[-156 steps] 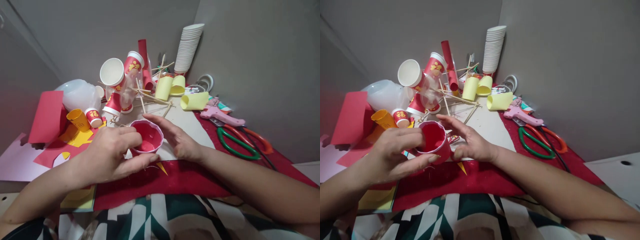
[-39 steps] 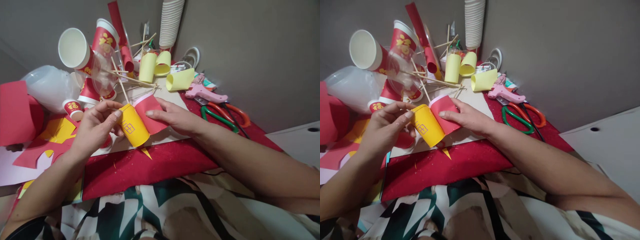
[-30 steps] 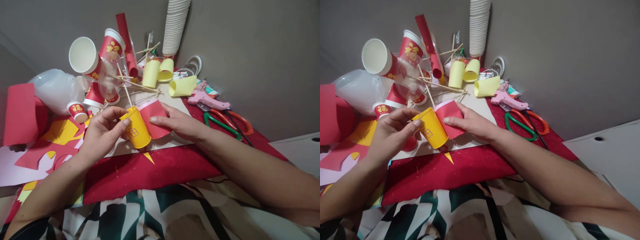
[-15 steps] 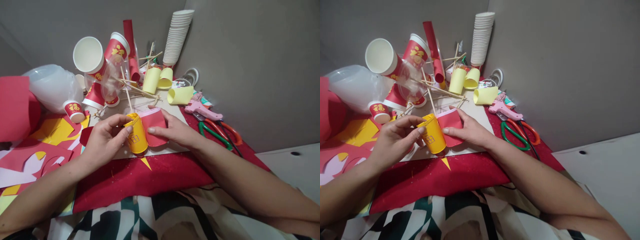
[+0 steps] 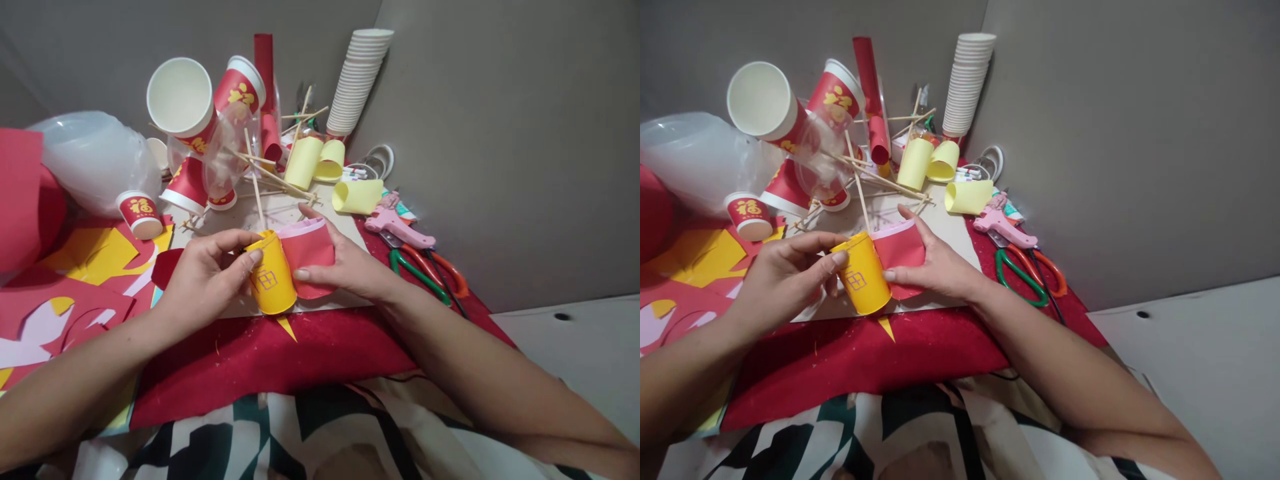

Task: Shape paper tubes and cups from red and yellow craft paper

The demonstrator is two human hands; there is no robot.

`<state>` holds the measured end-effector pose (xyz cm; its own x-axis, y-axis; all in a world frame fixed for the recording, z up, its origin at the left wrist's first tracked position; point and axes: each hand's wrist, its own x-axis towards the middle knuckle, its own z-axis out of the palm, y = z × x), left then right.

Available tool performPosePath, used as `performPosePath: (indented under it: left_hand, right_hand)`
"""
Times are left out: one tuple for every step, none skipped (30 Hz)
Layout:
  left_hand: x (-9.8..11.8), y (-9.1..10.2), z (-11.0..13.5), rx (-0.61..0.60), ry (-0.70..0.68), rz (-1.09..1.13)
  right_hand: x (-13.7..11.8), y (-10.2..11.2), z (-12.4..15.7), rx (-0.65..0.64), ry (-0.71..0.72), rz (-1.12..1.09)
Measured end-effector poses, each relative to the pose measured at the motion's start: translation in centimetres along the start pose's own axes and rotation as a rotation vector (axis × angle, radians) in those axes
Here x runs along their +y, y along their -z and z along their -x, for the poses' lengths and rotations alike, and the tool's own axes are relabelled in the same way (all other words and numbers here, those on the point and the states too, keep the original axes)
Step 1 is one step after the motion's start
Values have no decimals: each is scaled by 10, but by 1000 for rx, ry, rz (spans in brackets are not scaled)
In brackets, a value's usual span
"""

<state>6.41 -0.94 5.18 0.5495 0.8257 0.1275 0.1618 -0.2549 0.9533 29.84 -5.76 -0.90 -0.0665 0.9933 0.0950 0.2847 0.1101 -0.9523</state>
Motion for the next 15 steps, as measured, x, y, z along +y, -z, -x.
performPosePath:
  left_hand:
    - [0,0,0,-2,20,21]
    - [1,0,-1,-3,32,36]
    - [0,0,-1,-3,35,46]
    - [0,0,-2,-1,31,50]
    - [0,0,-2,2,22,50]
    - [-1,0,-2,4,12,45]
    - [-1,0,-2,7,3,36]
    - [-1,0,-2,12,-6,21]
    - [0,0,-2,22,-15,1]
    - [1,0,-1,36,-29,-24]
    - [1,0,0,51,-47,-53]
    - [2,0,1,68,-67,-88]
    - [3,1,3,87,-94,-128]
    - [3,1,5,102,-128,-174]
    - [2,1,7,113,-169,-224]
  right_hand:
    - [-1,1,1,-12,-5,-32]
    - [-1,2,1,-28,-18,-68]
    - [-2,3,2,-43,-35,-100]
    - [-3,3,3,-55,-44,-126]
    - [-4,4,3,-64,-52,-147]
    - [-4,5,3,-66,-59,-164]
    - [-4,5,3,-60,-66,-174]
    - [-5,5,2,-49,-74,-179]
    - [-5,6,2,-35,-84,-185]
    - [-5,6,1,-23,-98,-198]
    - [-6,5,1,-9,-114,-226]
    - [-7,5,0,6,-128,-271]
    - [-9,5,0,22,-136,-329]
    - [-11,5,0,43,-134,-389]
    - [-13,5,0,64,-120,-444]
